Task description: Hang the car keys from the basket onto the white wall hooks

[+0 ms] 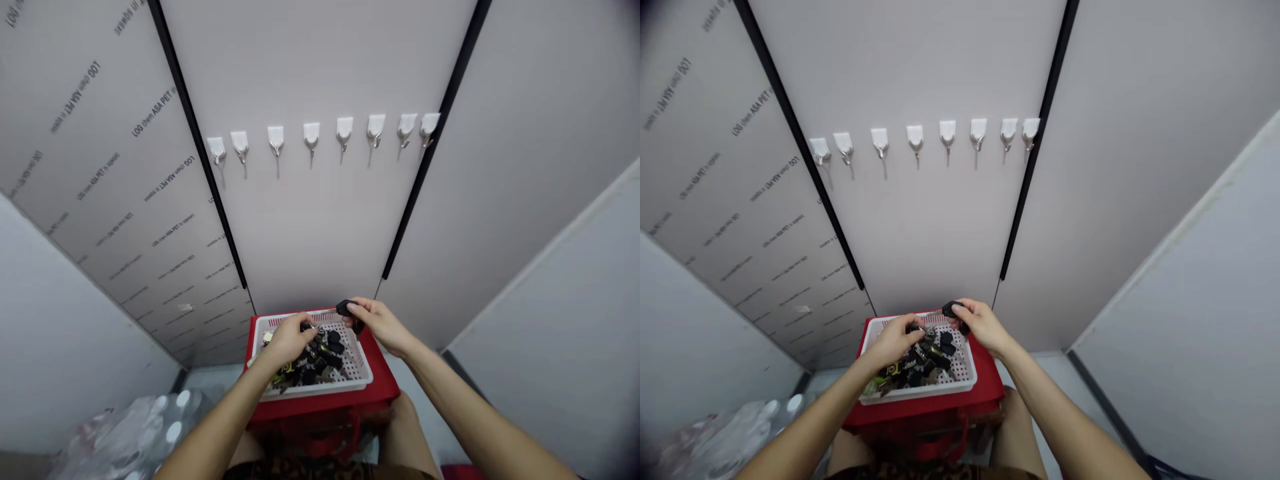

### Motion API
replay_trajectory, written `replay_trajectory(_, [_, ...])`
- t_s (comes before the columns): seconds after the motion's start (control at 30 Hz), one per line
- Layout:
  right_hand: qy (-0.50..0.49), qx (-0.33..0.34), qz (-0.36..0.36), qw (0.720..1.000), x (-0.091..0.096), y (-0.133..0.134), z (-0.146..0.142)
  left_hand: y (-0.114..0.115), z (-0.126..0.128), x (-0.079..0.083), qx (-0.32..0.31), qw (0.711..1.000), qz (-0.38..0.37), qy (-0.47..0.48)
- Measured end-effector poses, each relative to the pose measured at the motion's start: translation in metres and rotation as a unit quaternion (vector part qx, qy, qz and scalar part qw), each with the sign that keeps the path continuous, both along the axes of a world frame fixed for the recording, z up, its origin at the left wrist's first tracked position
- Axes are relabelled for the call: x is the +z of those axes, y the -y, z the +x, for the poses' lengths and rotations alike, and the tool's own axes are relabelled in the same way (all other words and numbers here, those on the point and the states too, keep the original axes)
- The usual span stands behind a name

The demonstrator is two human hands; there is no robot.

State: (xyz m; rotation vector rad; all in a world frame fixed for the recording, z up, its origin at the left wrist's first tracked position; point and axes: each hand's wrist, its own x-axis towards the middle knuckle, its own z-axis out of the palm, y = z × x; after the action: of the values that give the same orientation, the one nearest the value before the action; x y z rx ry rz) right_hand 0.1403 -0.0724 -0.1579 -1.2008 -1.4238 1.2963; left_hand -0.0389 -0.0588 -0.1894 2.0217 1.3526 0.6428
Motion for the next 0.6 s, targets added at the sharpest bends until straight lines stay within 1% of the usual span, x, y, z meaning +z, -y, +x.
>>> replay_trajectory(0.07, [-0.027, 0.004, -0.012, 1.000, 0.002, 0.000, -0.003, 0.000, 0.000, 0.008, -0.001, 1.000, 0.012, -0.010])
replay_trajectory(0.1, [-0.029, 0.009, -0.016, 0.999, 0.004, 0.000, -0.004, -0.001, 0.001, 0.013, 0.005, 1.000, 0.016, 0.001])
replay_trajectory(0.17, [-0.010, 0.024, -0.018, 1.000, 0.006, 0.000, -0.008, -0.001, 0.005, 0.023, 0.016, 0.998, 0.016, 0.058])
replay_trajectory(0.23, [0.019, 0.037, -0.014, 0.999, 0.008, -0.002, -0.012, 0.000, 0.012, 0.031, 0.001, 0.993, 0.007, 0.114])
replay_trajectory(0.33, [0.022, 0.039, 0.002, 0.999, 0.011, -0.005, -0.016, 0.000, 0.021, 0.039, -0.021, 0.989, -0.004, 0.148])
replay_trajectory(0.4, [-0.002, 0.033, 0.020, 0.999, 0.013, -0.007, -0.017, -0.002, 0.024, 0.043, 0.001, 0.981, -0.037, 0.188])
replay_trajectory(0.5, [-0.027, 0.017, 0.033, 0.999, 0.016, -0.010, -0.014, -0.008, 0.025, 0.049, 0.050, 0.956, -0.086, 0.276])
replay_trajectory(0.6, [-0.044, -0.020, 0.031, 0.998, 0.019, -0.011, -0.011, -0.013, 0.026, 0.052, 0.069, 0.940, -0.079, 0.323])
